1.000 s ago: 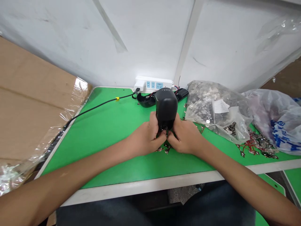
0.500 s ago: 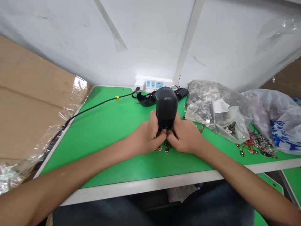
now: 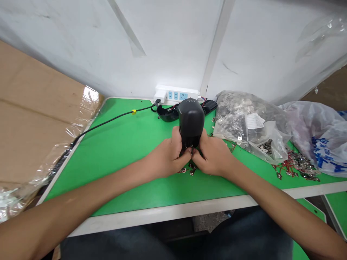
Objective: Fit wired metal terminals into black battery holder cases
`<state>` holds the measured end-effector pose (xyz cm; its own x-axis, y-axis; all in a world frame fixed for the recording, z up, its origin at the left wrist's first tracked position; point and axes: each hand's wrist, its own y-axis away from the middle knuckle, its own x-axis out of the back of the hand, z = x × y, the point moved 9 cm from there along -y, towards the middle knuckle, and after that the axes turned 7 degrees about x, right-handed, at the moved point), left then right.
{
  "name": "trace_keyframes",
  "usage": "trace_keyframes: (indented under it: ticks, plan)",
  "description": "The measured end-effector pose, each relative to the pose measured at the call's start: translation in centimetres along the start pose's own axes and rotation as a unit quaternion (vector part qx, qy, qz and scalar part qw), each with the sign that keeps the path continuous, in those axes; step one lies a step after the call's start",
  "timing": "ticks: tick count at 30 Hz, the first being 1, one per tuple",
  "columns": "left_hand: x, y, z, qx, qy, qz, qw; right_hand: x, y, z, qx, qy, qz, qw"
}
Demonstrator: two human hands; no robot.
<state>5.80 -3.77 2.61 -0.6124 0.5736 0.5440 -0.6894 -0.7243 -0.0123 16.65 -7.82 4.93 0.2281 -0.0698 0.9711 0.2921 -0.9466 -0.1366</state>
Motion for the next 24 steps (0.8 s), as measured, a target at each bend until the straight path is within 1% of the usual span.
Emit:
trace_keyframes:
  ticks: [6, 15, 24]
  plan:
    - [0.0, 0.06, 0.17, -0.011, 0.01, 0.001, 1.0, -0.07, -0.01, 0.07, -0.004, -0.006, -0.007, 1.0]
    - [-0.02, -0.02, 0.1, -0.001, -0.004, 0.002, 1.0, 0.03, -0.01, 0.02, -0.01, 0.002, -0.007, 1.0]
    - [0.06, -0.01, 0.19, 0.005, 0.006, 0.003, 1.0, 0.0, -0.03, -0.1, -0.017, 0.015, -0.035, 0.999]
